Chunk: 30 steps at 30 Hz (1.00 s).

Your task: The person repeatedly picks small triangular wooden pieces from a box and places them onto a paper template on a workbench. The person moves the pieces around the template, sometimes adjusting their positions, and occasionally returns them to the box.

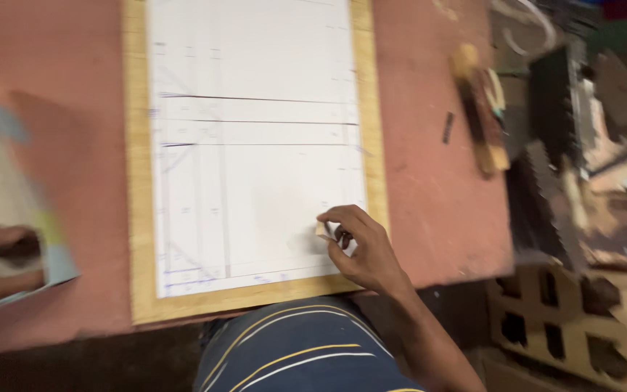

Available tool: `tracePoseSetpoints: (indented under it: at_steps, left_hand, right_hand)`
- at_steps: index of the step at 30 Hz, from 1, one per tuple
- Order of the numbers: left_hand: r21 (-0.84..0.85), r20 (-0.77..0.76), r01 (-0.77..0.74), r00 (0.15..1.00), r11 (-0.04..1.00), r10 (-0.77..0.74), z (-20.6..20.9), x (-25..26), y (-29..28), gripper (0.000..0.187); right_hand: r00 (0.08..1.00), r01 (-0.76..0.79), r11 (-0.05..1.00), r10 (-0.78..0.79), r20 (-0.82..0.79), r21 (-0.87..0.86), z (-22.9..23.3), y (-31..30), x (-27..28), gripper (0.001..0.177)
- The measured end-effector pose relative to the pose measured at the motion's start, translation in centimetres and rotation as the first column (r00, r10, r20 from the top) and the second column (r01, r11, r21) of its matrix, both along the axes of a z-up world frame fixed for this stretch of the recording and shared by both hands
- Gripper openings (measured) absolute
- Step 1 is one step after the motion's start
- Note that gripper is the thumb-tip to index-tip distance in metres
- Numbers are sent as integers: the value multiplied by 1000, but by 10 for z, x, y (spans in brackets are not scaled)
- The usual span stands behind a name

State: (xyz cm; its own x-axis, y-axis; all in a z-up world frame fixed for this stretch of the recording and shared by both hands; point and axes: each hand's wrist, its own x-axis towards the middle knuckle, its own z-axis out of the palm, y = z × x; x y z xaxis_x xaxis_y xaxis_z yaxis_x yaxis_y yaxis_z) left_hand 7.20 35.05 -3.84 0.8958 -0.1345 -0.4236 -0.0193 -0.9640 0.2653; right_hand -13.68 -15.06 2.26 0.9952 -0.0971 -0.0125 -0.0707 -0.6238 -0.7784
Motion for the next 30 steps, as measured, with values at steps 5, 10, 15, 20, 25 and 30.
tracePoseSetpoints:
  at_steps: [5,10,15,20,25,30]
  left_hand:
    - [-181,-4,-106,994,978,108,35,-13,4,58]
    - [-167,49,135,990,977,-129,43,-19,-15,57]
    - [-143,252,38,968,989,0,36,-14,-19,36]
    - [-255,6,-2,1000,967,4,54,-17,-15,49]
    - [-211,-137,107,981,972,-138,56,-17,-33,43]
    - [-123,-214,7,976,992,-34,41,-11,-28,39]
  right_hand:
    - [997,-63,997,64,40,-37,2,21,15,37]
    - [1000,-2,996,2,0,-89,7,25,21,42]
    - [1000,13,992,-13,1,-127,7,28,25,42]
    - [999,30,991,-35,-36,-127,8,30,28,43]
    - [999,26,985,-32,-28,-169,5,32,33,40]
    - [999,33,973,-41,-29,-228,-1,30,34,40]
